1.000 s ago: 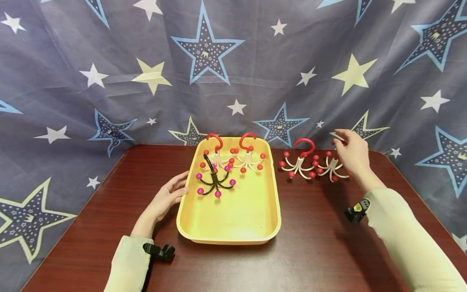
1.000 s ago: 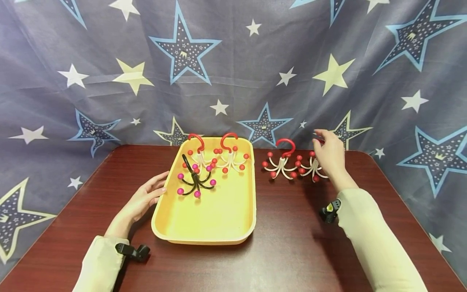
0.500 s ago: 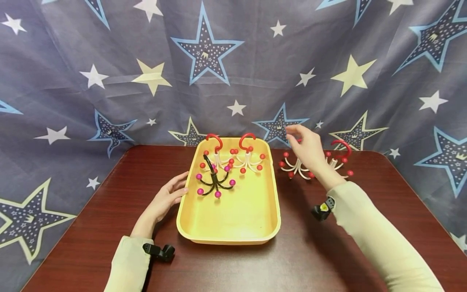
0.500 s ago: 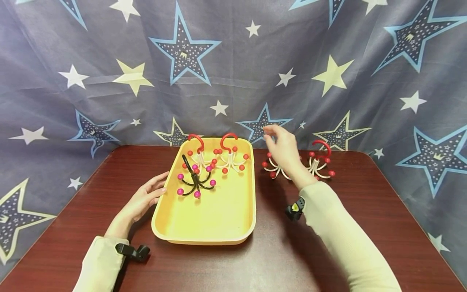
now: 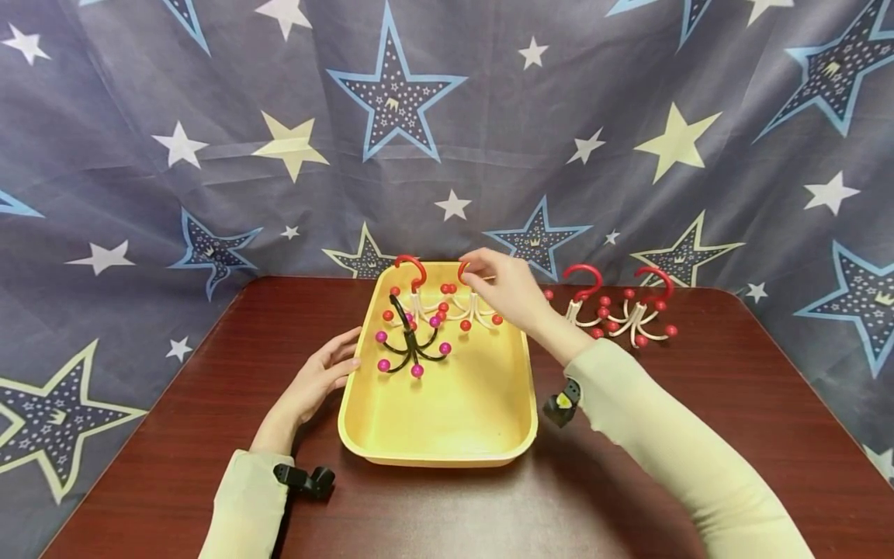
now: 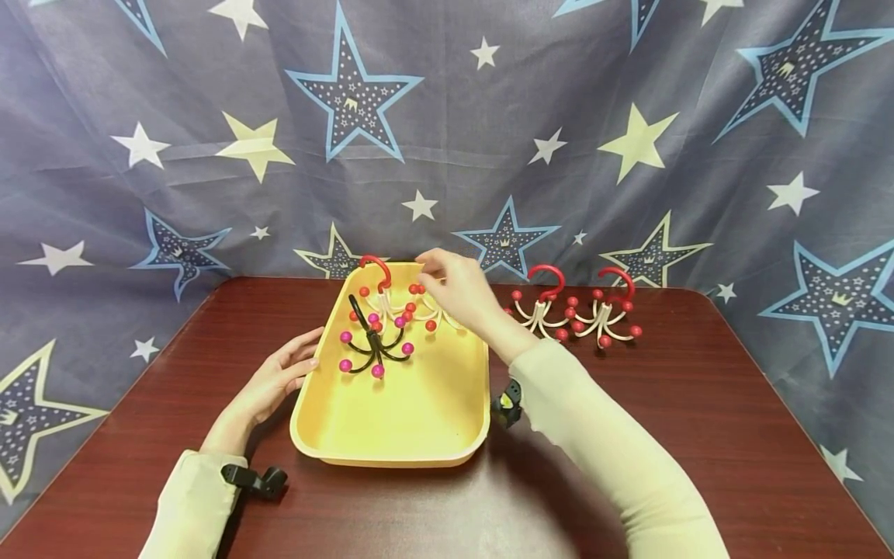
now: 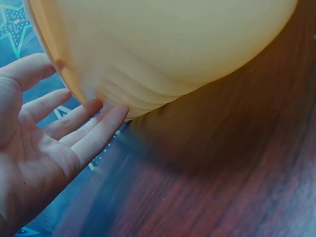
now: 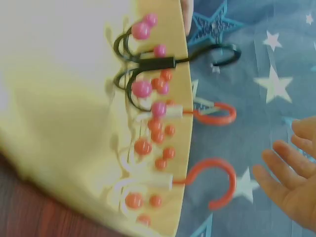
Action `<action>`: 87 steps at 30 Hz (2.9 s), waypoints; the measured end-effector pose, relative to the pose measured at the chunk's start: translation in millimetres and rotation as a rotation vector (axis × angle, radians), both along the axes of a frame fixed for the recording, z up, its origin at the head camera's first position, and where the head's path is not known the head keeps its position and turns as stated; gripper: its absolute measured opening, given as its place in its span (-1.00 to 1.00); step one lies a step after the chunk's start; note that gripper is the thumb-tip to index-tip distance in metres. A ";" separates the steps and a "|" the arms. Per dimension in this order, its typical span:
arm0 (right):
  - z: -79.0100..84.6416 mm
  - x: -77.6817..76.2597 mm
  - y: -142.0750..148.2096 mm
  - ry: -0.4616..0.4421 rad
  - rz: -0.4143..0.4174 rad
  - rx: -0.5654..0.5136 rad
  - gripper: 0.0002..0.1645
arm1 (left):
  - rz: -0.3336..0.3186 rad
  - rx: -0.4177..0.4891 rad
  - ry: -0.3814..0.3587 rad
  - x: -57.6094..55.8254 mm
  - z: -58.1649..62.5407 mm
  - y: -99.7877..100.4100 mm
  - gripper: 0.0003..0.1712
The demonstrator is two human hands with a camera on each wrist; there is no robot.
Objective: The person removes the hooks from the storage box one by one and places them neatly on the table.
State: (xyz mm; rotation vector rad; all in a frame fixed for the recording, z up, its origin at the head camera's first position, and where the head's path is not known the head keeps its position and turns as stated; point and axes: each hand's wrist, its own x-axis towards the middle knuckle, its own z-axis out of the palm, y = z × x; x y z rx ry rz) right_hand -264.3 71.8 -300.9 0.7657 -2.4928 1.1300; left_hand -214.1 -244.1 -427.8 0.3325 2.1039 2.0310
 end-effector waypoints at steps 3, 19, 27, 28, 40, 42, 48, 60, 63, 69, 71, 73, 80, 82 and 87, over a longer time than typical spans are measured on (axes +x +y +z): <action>-0.1 3.8 -17.3 -0.019 0.026 0.023 -0.73 | 0.004 0.002 -0.004 0.4 0.6 -0.2 -0.32; -27.2 15.5 -80.7 -0.222 0.081 0.122 -0.48 | -0.005 0.005 -0.004 0.0 0.2 -0.4 -0.32; -32.2 16.5 -85.8 -0.160 0.034 0.136 -0.59 | 0.000 0.016 -0.011 0.5 1.0 0.0 -0.31; -32.9 16.2 -85.9 -0.148 0.030 0.132 -0.60 | 0.000 0.017 -0.011 0.6 0.9 0.0 -0.32; -32.8 12.6 -75.5 -0.158 0.028 0.024 -0.66 | 0.011 0.006 -0.022 0.2 -0.3 1.1 -0.31; -29.2 12.8 -72.0 -0.149 0.022 0.005 -0.67 | 0.009 0.001 -0.023 0.5 -0.4 1.5 -0.31; -17.2 16.6 -59.7 -0.131 0.021 -0.034 -0.70 | 0.014 0.000 -0.020 0.5 -0.3 0.9 -0.31; 1.6 22.8 -14.6 -0.129 0.047 -0.181 -0.68 | 0.011 -0.009 -0.017 0.2 0.5 0.3 -0.31; 6.8 24.8 -0.4 -0.127 0.053 -0.202 -0.68 | 0.008 0.009 -0.027 0.4 0.3 0.2 -0.31; 15.8 31.4 31.4 -0.142 0.025 -0.230 -0.67 | 0.007 0.022 -0.035 0.2 -0.3 -0.5 -0.31; 18.3 33.6 40.7 -0.148 0.021 -0.250 -0.66 | 0.007 0.017 -0.030 0.3 -0.6 -1.0 -0.31; 19.9 35.4 50.6 -0.147 0.005 -0.256 -0.66 | 0.006 0.014 -0.027 0.6 -0.7 -1.2 -0.31; 19.9 41.6 87.6 -0.103 -0.050 -0.206 -0.66 | 0.002 0.022 -0.027 0.2 -0.2 -0.5 -0.32; 18.6 43.2 96.7 -0.087 -0.069 -0.186 -0.66 | 0.002 0.022 -0.029 0.3 0.2 -0.2 -0.32; 13.5 47.5 116.2 -0.083 -0.113 -0.138 -0.66 | 0.006 0.014 -0.027 1.1 0.6 0.0 -0.31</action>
